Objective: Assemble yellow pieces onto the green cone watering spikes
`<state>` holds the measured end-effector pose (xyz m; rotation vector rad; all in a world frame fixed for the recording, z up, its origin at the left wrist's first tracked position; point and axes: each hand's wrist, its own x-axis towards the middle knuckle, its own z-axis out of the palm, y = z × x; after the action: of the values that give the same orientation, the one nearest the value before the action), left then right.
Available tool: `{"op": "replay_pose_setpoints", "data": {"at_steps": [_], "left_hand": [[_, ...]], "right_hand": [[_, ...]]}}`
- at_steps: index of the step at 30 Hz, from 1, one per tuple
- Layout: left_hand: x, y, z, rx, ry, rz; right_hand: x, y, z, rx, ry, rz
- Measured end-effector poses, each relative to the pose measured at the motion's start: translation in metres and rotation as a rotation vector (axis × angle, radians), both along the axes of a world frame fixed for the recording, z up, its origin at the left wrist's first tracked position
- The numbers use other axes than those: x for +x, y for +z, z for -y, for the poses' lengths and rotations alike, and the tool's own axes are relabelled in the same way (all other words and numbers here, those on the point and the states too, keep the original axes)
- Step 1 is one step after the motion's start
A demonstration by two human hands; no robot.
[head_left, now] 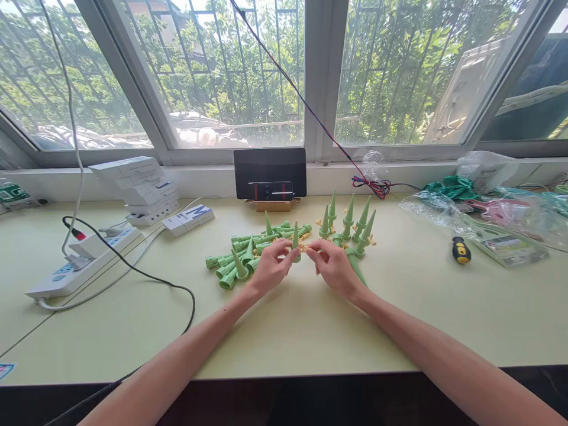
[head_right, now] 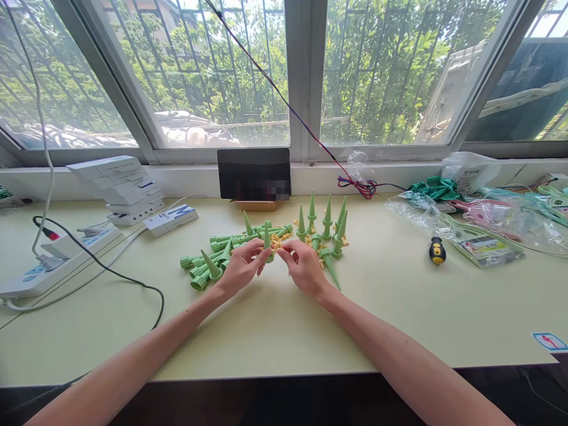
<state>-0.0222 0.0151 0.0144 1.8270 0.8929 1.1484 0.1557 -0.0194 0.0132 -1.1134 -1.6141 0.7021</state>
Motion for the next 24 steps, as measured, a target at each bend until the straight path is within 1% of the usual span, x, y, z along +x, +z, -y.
{"op": "replay_pose_setpoints", "data": {"at_steps": [9,19,24], "left_hand": [[0.0001,0.0000,0.0008,-0.003,-0.031,-0.008],[-0.0008,-0.0013,0.0023,-0.013,-0.069,-0.018],[-0.0007,-0.0026,0.0021,-0.015,-0.079,-0.016]], "right_hand": [[0.0016,-0.0026,-0.0017,-0.004,-0.014,0.079],[0.0008,-0.0048,-0.0034,-0.032,-0.013,0.073],[0.0008,-0.0071,-0.0057,-0.016,-0.020,0.062]]}}
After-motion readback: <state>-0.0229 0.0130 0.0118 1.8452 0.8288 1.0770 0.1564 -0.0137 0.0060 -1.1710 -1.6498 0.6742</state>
